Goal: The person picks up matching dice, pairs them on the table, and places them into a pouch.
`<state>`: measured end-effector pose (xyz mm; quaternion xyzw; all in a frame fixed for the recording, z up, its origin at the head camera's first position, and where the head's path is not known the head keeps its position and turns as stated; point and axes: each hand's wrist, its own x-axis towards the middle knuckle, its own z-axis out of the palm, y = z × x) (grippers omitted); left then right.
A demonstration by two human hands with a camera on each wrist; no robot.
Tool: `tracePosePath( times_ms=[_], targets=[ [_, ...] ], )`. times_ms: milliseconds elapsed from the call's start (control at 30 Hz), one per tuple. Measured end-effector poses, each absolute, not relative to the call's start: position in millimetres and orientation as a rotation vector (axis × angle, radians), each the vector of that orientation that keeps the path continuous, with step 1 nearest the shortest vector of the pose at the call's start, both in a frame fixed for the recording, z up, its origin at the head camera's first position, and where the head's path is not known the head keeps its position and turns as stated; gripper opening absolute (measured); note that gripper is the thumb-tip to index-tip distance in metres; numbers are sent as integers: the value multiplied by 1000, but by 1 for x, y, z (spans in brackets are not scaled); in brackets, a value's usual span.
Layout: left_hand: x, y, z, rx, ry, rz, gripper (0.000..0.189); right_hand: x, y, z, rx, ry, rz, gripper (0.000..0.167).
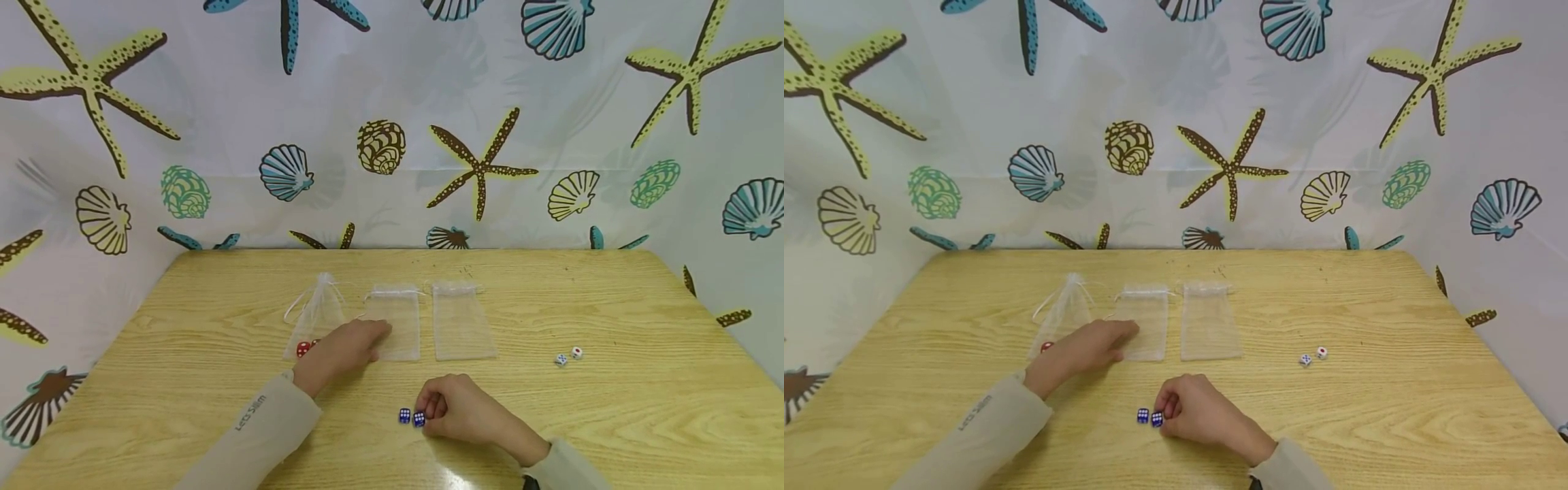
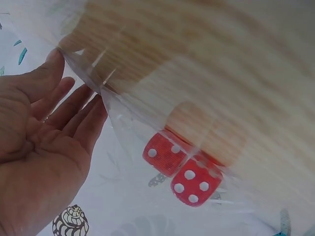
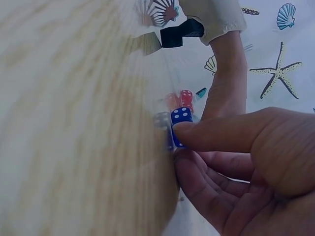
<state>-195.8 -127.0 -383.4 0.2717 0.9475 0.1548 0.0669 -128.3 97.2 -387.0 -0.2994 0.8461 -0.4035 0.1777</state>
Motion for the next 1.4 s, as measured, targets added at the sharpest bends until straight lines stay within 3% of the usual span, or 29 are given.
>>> tracePosePath(
  times_ms=[133,600,1100,1400],
  targets=[
    [-196,-126,-384,828,2867,480,13,-128,97,-388,-848,2404,-1118,15],
    [-196,-125,-381,807,2899,437,11,-133,105,-377,-836,2503,-1092,22],
    [-193,-125,-377,804,2898,442,12,-150,124,-364,-782,2667,-1014,38],
    [-192,-124,-376,780,2910,410,25,-158,133,-360,-749,2780,-993,50]
  ],
)
